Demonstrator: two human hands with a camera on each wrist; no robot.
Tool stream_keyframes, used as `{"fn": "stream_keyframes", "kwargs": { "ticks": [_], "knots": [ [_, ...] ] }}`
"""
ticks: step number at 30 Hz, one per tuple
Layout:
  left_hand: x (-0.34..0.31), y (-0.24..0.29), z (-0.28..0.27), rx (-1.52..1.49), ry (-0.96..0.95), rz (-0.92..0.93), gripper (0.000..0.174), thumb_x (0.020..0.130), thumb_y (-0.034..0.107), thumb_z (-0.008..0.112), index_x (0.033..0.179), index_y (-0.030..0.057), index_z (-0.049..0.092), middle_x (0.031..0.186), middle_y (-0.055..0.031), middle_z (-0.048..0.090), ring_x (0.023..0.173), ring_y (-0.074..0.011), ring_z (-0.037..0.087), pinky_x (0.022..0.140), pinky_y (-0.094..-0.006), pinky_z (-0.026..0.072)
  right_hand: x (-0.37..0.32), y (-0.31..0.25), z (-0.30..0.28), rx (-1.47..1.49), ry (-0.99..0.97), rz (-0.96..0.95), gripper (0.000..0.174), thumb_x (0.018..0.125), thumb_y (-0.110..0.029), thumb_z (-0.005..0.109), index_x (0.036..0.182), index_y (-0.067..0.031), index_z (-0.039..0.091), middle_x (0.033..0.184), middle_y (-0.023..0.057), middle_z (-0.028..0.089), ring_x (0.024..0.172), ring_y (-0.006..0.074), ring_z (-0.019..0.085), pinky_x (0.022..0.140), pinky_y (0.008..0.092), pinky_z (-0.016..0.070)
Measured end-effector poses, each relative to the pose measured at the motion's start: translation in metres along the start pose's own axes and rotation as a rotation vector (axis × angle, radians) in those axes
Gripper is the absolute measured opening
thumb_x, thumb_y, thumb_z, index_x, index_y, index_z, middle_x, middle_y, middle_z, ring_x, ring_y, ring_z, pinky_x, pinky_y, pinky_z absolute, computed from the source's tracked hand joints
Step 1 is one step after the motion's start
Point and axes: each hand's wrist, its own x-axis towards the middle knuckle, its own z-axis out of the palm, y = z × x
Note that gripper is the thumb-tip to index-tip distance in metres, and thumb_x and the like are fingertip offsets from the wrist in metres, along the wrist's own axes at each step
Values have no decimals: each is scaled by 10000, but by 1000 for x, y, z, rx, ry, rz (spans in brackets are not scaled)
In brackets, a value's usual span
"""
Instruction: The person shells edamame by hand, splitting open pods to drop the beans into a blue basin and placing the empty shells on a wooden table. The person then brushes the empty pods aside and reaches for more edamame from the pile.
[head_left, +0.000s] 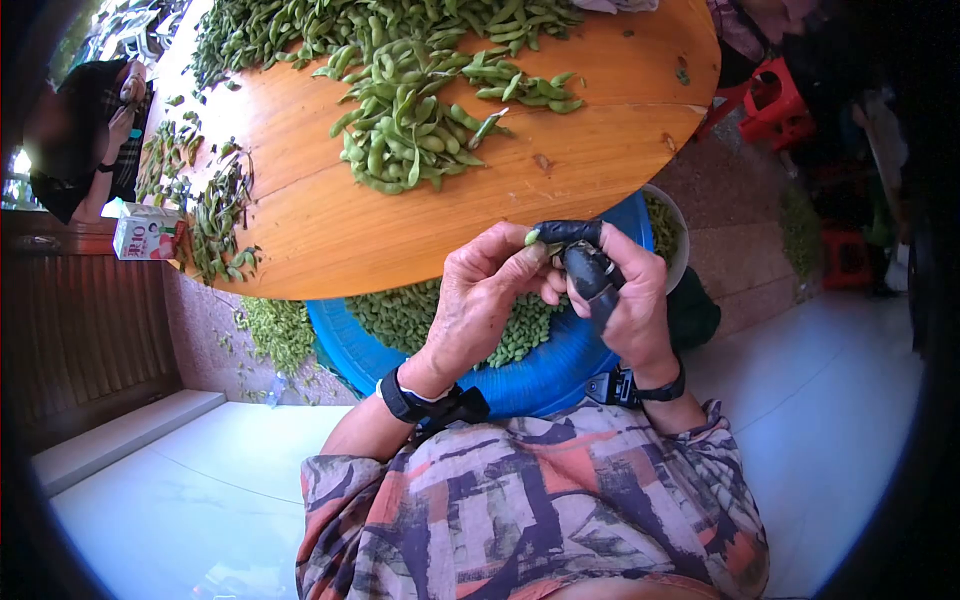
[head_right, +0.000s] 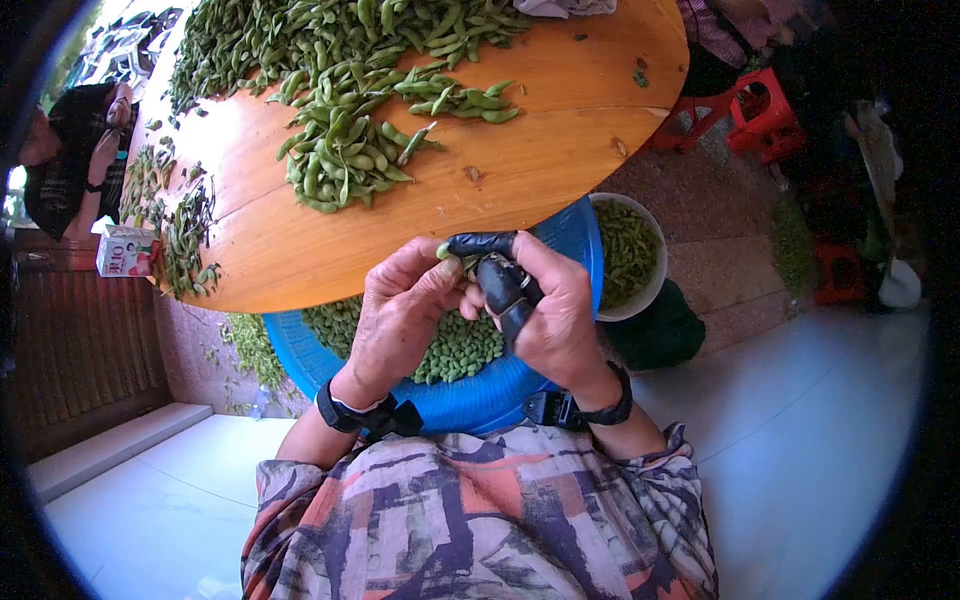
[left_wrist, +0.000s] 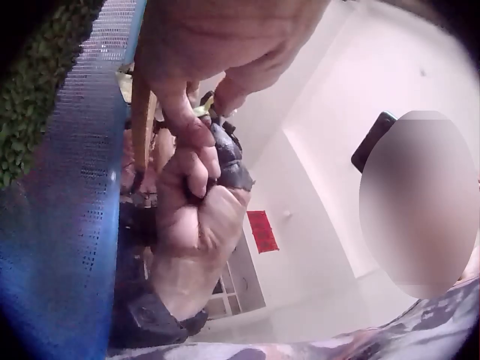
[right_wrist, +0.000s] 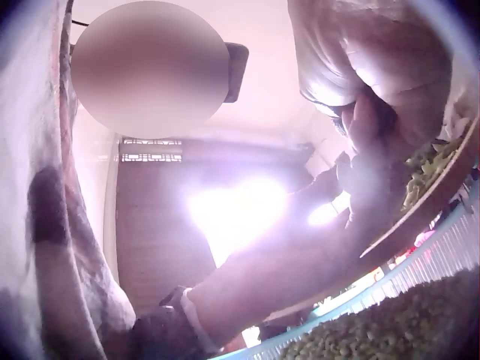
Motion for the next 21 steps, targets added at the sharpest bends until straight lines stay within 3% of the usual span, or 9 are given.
{"fn": "stream_keyframes", "kwargs": {
  "ticks": [2,3,6,7,11,13,14,16,21],
  "knots": [
    [-1,2,0,-38,8,-3,135,984,86,539,1029,-25,602,915,-109,674,739,-148,639,690,-260,527,1,1,-7,632,-132,255,213,949,-88,514,1100,39,595,715,-13,547,571,15,464,479,169,348],
    [-1,5,1,-63,7,-18,132,989,89,528,1027,-20,592,916,-114,671,738,-155,642,682,-260,531,4,9,-12,806,-196,285,286,947,-110,520,1162,75,560,770,16,556,540,7,411,447,156,312],
    [0,4,-4,-160,-36,-19,130,998,100,513,1023,-12,573,918,-122,663,746,-168,649,668,-262,536,9,11,-13,1085,-143,467,339,938,-118,538,1211,82,546,825,33,556,514,3,365,432,143,292],
    [1,4,-6,-230,-78,-5,131,1002,108,508,1023,-8,564,920,-125,658,755,-175,653,663,-263,539,10,15,-14,1124,-170,443,383,935,-132,547,1253,81,528,868,49,561,511,0,347,433,135,293],
    [2,7,-6,-296,-109,24,138,1006,121,504,1019,-5,560,930,-125,648,773,-183,656,659,-264,540,10,17,-11,1064,-87,449,376,942,-145,553,1246,76,536,810,25,551,512,0,339,434,140,293],
    [0,8,-5,-259,-73,21,128,998,105,515,1036,-8,563,945,-116,644,797,-181,654,676,-270,541,8,18,-9,866,-137,273,396,958,-210,567,1247,60,545,741,-20,522,526,-4,358,454,144,307],
    [0,7,-3,-261,-73,20,128,998,105,515,1036,-8,563,945,-116,644,797,-181,654,676,-270,541,7,16,-10,865,-136,274,396,958,-210,567,1247,60,545,741,-20,522,526,-4,358,454,144,307],
    [-1,6,-1,-210,-37,60,118,977,70,544,1053,-14,577,958,-97,640,812,-168,641,700,-271,530,5,9,-10,572,-107,229,478,940,-339,616,1233,36,569,727,-52,533,560,-8,415,486,147,340],
    [-2,6,-2,-147,-17,63,126,944,22,575,1061,-18,600,967,-74,631,826,-148,623,717,-268,513,3,2,-8,400,-75,230,554,871,-420,692,1221,-1,594,822,-54,606,626,-18,486,536,140,387]
  ]
}}
